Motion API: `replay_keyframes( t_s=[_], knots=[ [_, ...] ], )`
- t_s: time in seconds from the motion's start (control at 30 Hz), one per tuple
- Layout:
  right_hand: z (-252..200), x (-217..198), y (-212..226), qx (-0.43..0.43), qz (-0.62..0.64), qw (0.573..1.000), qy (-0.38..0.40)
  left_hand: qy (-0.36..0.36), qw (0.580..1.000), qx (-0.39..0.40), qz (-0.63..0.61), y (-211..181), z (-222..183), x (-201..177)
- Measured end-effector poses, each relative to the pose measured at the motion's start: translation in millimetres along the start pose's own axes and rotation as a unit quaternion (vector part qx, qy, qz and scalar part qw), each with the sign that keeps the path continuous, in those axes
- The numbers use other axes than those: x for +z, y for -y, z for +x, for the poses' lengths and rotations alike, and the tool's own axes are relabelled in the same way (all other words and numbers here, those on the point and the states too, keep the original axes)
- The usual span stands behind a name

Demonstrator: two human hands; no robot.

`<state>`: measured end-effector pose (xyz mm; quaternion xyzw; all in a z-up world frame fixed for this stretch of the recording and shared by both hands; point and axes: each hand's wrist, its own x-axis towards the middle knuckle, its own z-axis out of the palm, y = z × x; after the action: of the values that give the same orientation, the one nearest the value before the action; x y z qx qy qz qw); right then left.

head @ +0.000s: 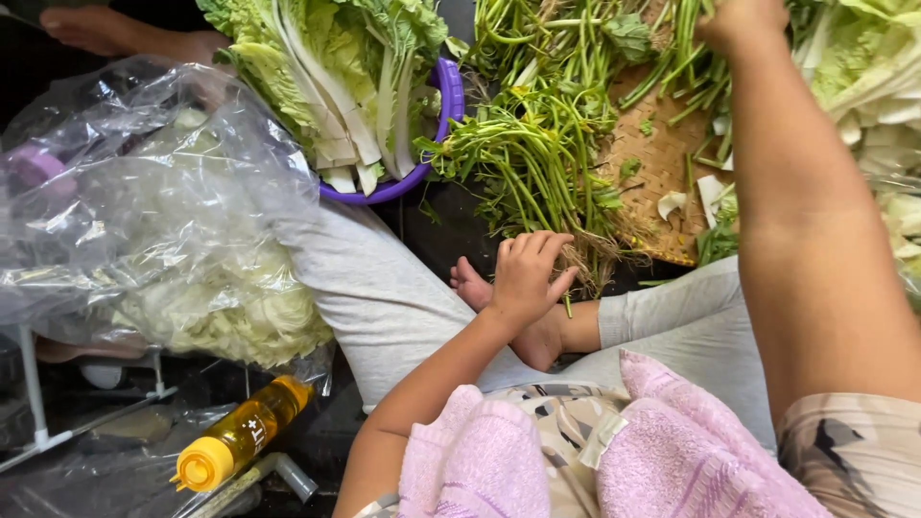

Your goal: Sorting and cleaning leafy green vegetables by hand, removing roots and tough stems while sitting on the floor.

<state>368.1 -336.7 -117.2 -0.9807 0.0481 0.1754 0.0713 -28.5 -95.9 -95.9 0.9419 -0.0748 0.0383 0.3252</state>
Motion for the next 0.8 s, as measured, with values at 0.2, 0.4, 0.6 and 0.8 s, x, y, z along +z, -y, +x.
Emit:
replay_keyframes(
  t_s=[0.2,0.4,0.6,0.8],
  knots=[
    [-39,-7,26,0.008,0.08,0.997,0.017,0.028,0.96,-0.168,-0.222,34,5,30],
    [-110,-29,2,-0.088,0.171,0.979,0.061,-0.038,0.901,-0.283,-0.328,50,13,48],
    [-221,-5,-11,-0.201,0.261,0.939,0.099,-0.095,0.89,-0.312,-0.317,54,21,54],
    [-326,77,13,-0.044,0.641,0.745,0.179,-0.143,0.847,-0.402,-0.316,57,44,53]
  ],
)
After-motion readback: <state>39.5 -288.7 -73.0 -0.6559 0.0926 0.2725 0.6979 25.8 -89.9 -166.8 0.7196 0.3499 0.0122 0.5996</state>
